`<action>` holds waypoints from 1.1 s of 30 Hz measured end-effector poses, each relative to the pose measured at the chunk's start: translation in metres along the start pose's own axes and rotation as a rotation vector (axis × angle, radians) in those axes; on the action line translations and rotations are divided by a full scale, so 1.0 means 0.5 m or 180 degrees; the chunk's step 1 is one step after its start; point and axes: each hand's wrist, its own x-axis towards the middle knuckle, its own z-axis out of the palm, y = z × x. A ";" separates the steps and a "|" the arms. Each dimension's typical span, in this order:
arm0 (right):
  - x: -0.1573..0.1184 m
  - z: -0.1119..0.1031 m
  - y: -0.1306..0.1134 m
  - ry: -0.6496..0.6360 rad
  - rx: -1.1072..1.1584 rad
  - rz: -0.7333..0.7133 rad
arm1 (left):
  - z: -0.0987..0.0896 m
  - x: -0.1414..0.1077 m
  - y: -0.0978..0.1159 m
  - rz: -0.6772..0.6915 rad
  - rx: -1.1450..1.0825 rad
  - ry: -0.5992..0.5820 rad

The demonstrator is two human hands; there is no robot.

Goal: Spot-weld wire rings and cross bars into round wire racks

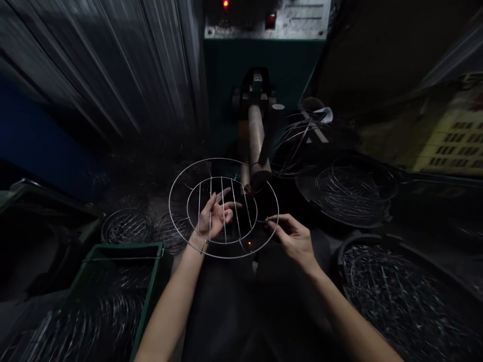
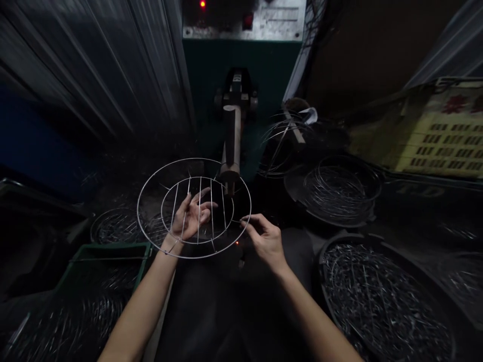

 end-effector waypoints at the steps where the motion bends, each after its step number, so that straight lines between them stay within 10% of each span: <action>1: 0.004 0.001 0.002 0.0067 0.0058 0.0005 | 0.004 -0.002 -0.002 0.0006 0.0074 -0.0033; 13: 0.170 0.029 -0.003 -0.0092 0.0554 -0.0188 | 0.039 -0.003 -0.079 0.1300 0.0237 0.0598; 33: 0.209 0.046 -0.007 -0.0231 0.0411 -0.0252 | 0.041 0.008 -0.084 0.1391 0.0203 0.0634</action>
